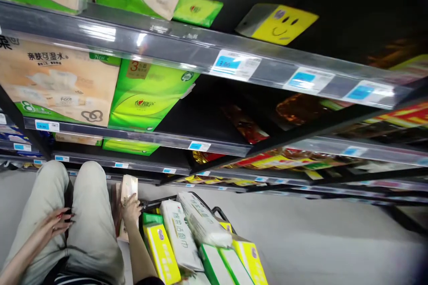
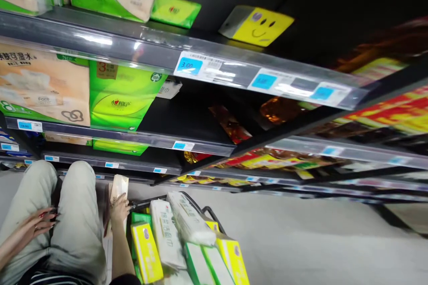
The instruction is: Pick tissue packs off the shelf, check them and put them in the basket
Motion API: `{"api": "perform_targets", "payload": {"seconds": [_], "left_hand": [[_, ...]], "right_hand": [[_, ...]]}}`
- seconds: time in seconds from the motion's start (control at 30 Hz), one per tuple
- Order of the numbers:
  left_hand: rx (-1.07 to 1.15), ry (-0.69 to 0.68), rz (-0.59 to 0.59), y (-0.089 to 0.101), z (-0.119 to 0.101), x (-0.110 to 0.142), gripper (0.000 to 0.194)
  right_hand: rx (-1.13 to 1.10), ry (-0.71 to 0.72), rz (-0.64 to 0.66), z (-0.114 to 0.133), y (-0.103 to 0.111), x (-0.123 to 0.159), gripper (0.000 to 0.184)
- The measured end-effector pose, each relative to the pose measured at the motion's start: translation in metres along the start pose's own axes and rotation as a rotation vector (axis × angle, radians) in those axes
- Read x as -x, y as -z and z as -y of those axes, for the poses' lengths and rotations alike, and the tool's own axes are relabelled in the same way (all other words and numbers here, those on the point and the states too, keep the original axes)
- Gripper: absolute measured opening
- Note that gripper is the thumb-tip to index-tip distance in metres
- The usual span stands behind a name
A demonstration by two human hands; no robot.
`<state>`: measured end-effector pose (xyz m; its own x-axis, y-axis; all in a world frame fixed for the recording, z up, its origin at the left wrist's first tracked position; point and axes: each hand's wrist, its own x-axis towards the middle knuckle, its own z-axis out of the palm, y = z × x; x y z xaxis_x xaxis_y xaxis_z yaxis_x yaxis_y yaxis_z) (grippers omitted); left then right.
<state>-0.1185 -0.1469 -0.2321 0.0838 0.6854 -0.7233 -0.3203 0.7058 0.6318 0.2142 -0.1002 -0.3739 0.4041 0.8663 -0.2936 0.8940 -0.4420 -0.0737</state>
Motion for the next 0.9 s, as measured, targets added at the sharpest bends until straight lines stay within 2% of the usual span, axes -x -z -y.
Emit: {"api": "perform_targets", "payload": {"seconds": [0.1,0.3,0.5,0.7,0.83,0.9], "left_hand": [[0.019,0.023,0.008,0.004,0.004,-0.009,0.078],[0.052,0.073,0.091,0.017,0.006,-0.023,0.062],[0.053,0.087,0.128,0.026,0.007,-0.023,0.057],[0.028,0.088,0.084,0.014,-0.003,-0.017,0.06],[0.009,0.109,-0.005,0.005,-0.007,-0.017,0.07],[-0.006,0.099,-0.008,0.005,-0.004,-0.019,0.069]], "right_hand": [[0.034,0.004,-0.005,-0.004,-0.017,-0.004,0.079],[0.066,0.065,-0.049,-0.011,-0.032,-0.009,0.08],[0.077,0.062,-0.044,-0.035,-0.044,-0.008,0.08],[0.053,0.119,-0.02,-0.063,-0.046,0.003,0.082],[0.028,0.122,0.005,-0.069,-0.046,0.005,0.082],[0.012,0.116,0.017,-0.067,-0.044,0.004,0.084]]}}
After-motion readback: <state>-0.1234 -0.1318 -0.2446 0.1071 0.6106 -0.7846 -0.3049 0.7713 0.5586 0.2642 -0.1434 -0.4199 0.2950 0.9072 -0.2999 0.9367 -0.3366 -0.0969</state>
